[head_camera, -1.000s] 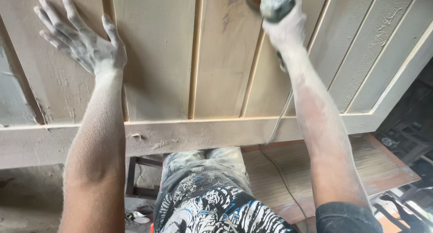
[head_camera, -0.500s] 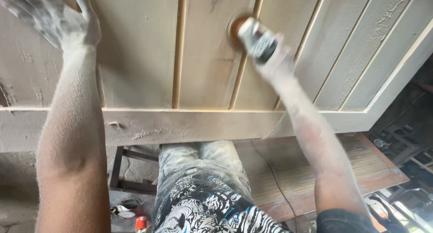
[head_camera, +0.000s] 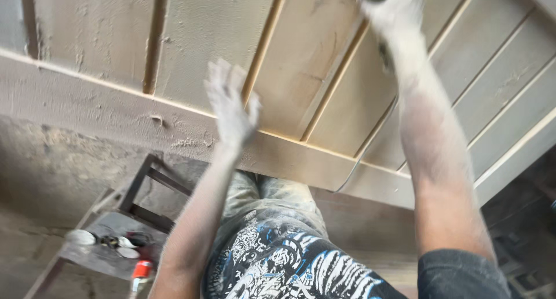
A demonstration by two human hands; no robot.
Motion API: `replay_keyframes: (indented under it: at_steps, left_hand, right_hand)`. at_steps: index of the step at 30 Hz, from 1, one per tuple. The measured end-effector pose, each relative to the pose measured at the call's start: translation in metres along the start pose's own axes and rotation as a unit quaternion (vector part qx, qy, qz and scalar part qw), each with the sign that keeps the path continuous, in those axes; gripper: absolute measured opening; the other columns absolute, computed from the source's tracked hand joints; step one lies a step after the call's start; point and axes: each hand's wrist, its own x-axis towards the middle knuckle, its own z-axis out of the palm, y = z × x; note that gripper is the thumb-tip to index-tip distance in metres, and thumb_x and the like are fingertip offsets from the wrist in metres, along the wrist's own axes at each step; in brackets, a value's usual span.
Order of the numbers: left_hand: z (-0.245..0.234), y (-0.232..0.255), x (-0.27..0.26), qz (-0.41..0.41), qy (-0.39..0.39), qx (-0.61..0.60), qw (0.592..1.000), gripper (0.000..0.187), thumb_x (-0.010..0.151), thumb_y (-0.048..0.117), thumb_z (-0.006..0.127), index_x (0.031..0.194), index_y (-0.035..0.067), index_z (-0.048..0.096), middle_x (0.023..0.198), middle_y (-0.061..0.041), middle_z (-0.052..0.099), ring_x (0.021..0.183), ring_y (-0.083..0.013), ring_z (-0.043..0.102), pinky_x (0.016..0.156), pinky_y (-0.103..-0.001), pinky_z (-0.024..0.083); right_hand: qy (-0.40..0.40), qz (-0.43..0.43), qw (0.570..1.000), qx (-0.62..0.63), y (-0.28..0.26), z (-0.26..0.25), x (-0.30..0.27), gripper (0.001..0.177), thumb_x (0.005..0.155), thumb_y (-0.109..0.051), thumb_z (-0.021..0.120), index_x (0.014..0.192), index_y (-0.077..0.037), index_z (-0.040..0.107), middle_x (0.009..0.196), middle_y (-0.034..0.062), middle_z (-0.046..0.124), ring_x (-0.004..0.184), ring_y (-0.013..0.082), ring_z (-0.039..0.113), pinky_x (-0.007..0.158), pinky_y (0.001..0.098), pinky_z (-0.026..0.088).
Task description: The person uses an orbital sander to smooth the surface of a large wooden door or panel. They move the sander across the flat panels and along the edges while supporting the workpiece with their other hand.
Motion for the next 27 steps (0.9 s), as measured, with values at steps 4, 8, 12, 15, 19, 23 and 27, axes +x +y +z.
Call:
replay_keyframes:
  at_steps: [4,8,12,15,19,23,27]
  left_hand:
    - [0.009,0.072,-0.067,-0.143,-0.110,-0.298,0.937,0.038,0.105,0.024,0.056,0.138,0.006,0.056,0.142,-0.021,0.056,0.135,-0.0364,0.055,0.113,-0.043,0.046]
    - [0.038,0.094,-0.059,-0.306,-0.172,-0.524,0.776,0.051,0.105,0.040,0.048,0.138,0.002,0.054,0.122,-0.016,0.069,0.109,-0.0301,0.070,0.093,-0.038,0.057]
    - [0.039,0.085,-0.073,-0.434,-0.234,-0.530,0.690,0.067,0.104,0.056,0.046,0.129,-0.005,0.056,0.117,-0.026,0.069,0.104,-0.0331,0.069,0.090,-0.040,0.056]
    - [0.023,0.060,-0.082,-0.443,-0.266,-0.473,0.714,0.075,0.100,0.064,0.043,0.130,-0.004,0.056,0.118,-0.026,0.070,0.108,-0.0311,0.071,0.093,-0.039,0.054]
    - [-0.003,0.041,-0.101,-0.437,-0.256,-0.487,0.712,0.079,0.096,0.067,0.046,0.131,-0.004,0.055,0.121,-0.026,0.069,0.110,-0.0309,0.070,0.095,-0.040,0.053]
    - [-0.019,0.028,-0.098,-0.416,-0.213,-0.505,0.726,0.077,0.095,0.066,0.052,0.129,-0.003,0.055,0.119,-0.024,0.068,0.111,-0.0287,0.067,0.094,-0.040,0.052]
    - [-0.028,0.024,-0.101,-0.439,-0.258,-0.481,0.714,0.072,0.094,0.066,0.050,0.109,-0.002,0.066,0.095,-0.021,0.075,0.092,-0.0282,0.073,0.084,-0.040,0.056]
  right_hand:
    - [-0.173,0.073,0.979,0.076,-0.054,0.001,-0.070,0.078,0.087,-0.029,0.087,0.141,-0.003,0.039,0.109,0.0251,0.074,0.097,0.0363,0.076,0.084,0.0448,0.065]
    - [-0.197,0.083,0.973,0.090,-0.114,-0.001,-0.154,0.073,0.083,-0.026,0.085,0.137,-0.008,0.040,0.101,0.0255,0.073,0.093,0.0464,0.073,0.077,0.0522,0.059]
    - [-0.262,0.165,0.942,0.128,-0.173,-0.003,-0.196,0.065,0.086,-0.031,0.082,0.133,-0.011,0.042,0.101,0.0231,0.074,0.096,0.0442,0.074,0.080,0.0526,0.058]
    - [-0.258,0.144,0.946,0.132,-0.204,0.006,-0.206,0.065,0.084,-0.029,0.080,0.134,-0.012,0.042,0.104,0.0242,0.073,0.097,0.0453,0.072,0.081,0.0536,0.057]
    - [-0.276,0.159,0.941,0.115,-0.225,0.020,-0.224,0.067,0.084,-0.029,0.080,0.135,-0.013,0.040,0.103,0.0228,0.073,0.095,0.0446,0.073,0.081,0.0541,0.056]
    - [-0.265,0.119,0.950,0.112,-0.241,0.032,-0.223,0.068,0.085,-0.027,0.079,0.137,-0.012,0.039,0.106,0.0231,0.073,0.098,0.0461,0.071,0.083,0.0547,0.055]
    - [-0.279,0.106,0.949,0.102,-0.255,0.037,-0.221,0.069,0.083,-0.028,0.082,0.136,-0.013,0.040,0.105,0.0206,0.074,0.097,0.0445,0.072,0.083,0.0542,0.055]
